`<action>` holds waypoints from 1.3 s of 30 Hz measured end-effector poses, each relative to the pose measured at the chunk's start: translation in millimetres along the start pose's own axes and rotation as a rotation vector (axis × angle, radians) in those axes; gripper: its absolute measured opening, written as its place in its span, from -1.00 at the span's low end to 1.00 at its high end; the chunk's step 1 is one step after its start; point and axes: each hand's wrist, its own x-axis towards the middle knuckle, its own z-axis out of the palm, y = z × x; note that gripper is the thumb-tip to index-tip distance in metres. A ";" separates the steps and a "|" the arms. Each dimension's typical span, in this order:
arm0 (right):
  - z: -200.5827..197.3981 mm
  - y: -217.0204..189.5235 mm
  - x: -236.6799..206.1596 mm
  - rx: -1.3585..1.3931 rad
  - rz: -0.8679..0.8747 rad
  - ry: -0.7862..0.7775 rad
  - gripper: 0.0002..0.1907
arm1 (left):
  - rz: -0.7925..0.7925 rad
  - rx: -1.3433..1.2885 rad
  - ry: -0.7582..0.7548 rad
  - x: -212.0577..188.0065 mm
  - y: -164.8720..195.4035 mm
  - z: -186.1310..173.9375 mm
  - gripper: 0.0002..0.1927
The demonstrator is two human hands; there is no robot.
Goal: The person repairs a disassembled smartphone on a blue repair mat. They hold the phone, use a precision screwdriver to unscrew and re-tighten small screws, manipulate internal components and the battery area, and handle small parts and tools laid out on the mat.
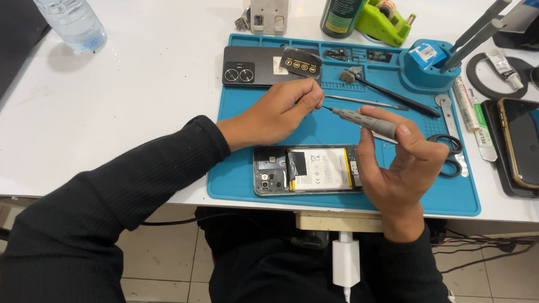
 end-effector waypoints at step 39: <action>-0.9 -3.4 7.8 0.201 0.113 -0.062 -0.42 | 0.090 0.175 -0.174 -12.6 36.0 -37.0 -0.65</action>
